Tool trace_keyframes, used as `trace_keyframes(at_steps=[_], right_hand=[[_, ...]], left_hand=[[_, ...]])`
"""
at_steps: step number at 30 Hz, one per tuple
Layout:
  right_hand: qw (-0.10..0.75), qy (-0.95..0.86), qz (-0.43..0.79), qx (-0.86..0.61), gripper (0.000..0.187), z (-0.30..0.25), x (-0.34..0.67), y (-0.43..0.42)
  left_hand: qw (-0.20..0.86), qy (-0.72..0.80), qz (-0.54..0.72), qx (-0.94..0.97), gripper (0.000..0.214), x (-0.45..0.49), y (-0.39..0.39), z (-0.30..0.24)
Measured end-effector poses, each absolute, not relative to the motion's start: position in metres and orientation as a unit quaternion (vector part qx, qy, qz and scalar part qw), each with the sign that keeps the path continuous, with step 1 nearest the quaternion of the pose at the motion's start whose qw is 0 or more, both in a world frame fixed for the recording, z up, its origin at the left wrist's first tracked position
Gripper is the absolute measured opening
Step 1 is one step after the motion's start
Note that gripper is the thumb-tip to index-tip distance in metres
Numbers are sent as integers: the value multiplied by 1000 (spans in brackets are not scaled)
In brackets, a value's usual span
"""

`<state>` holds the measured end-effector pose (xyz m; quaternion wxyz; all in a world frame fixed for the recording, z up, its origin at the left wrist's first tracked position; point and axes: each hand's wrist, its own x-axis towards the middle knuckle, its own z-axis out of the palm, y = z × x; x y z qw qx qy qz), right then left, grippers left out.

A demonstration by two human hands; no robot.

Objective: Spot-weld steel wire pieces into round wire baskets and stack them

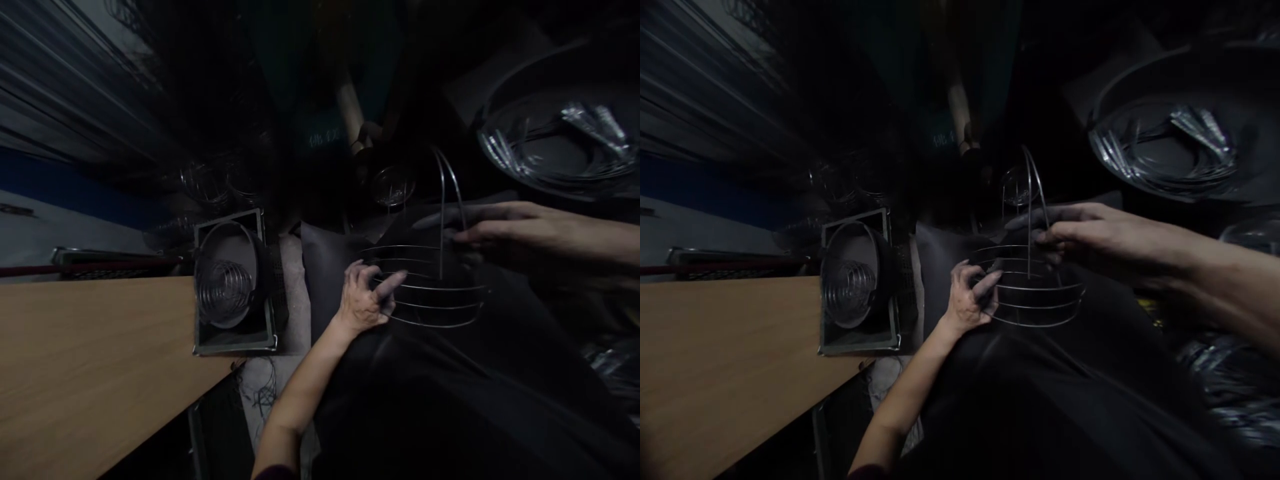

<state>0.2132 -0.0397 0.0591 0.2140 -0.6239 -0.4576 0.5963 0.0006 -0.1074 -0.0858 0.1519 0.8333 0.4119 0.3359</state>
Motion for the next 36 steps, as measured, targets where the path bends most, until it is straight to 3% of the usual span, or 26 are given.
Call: trace_keyframes(at_steps=[6,10,14,19,22,25,29,36], right_hand=[[200,-367,657,-627,45,75,201,-36],[225,-387,666,-596,49,79,194,-29],[286,-407,661,-562,46,78,193,-13],[380,-395,662,-511,38,74,185,27],[391,-422,641,-508,33,68,180,52],[408,-417,641,-499,41,58,179,69],[456,-367,677,-446,52,49,178,81],[445,-365,673,-465,53,53,171,91]], left_hand=[[109,374,409,825,62,16,-80,-45],[152,366,460,794,71,18,-69,-30],[183,365,506,760,53,14,-48,-20],[124,380,503,766,35,6,-13,-7],[80,374,504,774,35,3,8,-4],[57,378,487,786,35,-1,24,-2],[83,392,464,790,34,-7,37,-1],[117,417,426,795,36,-10,49,1]])
